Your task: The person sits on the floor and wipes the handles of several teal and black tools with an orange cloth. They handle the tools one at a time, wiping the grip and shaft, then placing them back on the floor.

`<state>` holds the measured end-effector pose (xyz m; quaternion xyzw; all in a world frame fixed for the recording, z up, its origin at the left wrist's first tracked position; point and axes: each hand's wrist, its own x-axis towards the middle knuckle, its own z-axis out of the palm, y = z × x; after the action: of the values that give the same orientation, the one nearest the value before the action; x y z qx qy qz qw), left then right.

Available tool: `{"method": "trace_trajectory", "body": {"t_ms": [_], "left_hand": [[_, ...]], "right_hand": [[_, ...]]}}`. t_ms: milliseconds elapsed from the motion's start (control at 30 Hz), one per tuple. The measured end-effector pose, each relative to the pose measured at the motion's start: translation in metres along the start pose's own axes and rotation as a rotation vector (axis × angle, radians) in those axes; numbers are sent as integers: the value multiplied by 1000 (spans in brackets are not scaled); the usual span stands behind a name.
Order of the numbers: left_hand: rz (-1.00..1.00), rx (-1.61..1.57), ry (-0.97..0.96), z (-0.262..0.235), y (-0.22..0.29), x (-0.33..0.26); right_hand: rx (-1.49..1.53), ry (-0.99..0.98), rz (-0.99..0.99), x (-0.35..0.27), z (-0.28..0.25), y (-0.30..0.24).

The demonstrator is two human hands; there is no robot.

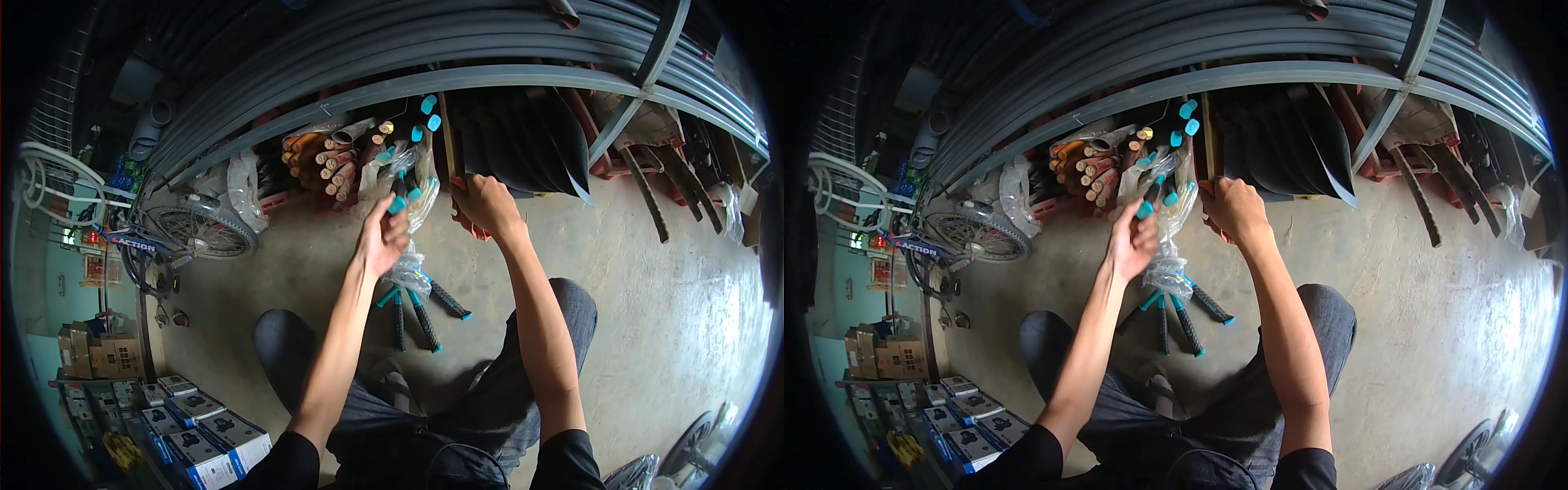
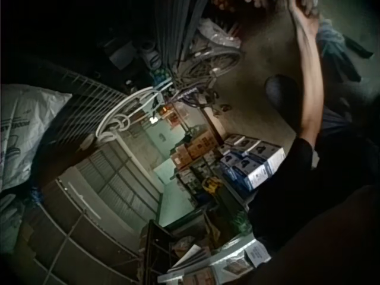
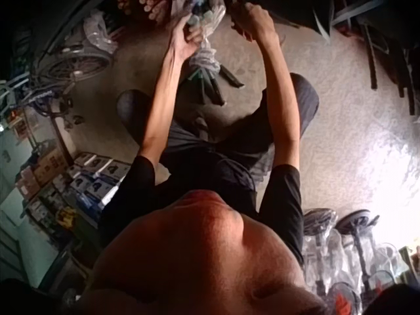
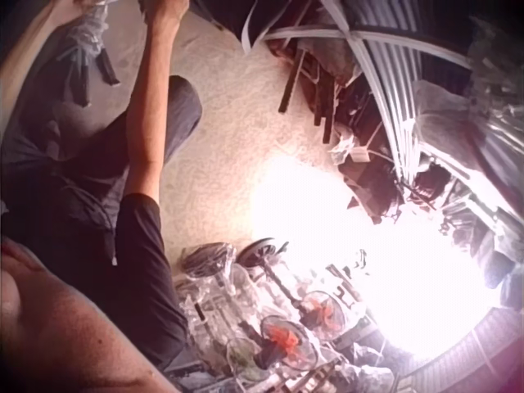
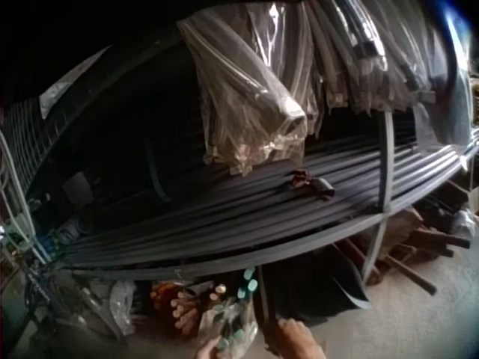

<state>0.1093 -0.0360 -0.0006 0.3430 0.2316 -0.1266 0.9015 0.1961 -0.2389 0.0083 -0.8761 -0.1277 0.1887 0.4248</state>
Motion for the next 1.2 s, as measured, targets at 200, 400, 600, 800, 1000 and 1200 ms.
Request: {"method": "trace_trajectory", "body": {"t_ms": [200,400,600,800,1000,1200], "left_hand": [[-2,143,-143,-26,-64,-150],[-403,572,-244,-30,-94,-230],[-479,678,-239,-75,-107,-198],[-561,941,-211,-127,-117,-161],[-544,1031,-192,-154,-110,-138],[-404,1654,258,-244,-117,-143]], "right_hand": [[22,-7,41,-1,-8,-11],[-8,8,67,3,-18,5],[-178,177,107,4,-38,24],[-126,107,109,5,-30,5],[-211,-150,8,13,-15,13],[-167,-270,-61,15,11,1]]}}
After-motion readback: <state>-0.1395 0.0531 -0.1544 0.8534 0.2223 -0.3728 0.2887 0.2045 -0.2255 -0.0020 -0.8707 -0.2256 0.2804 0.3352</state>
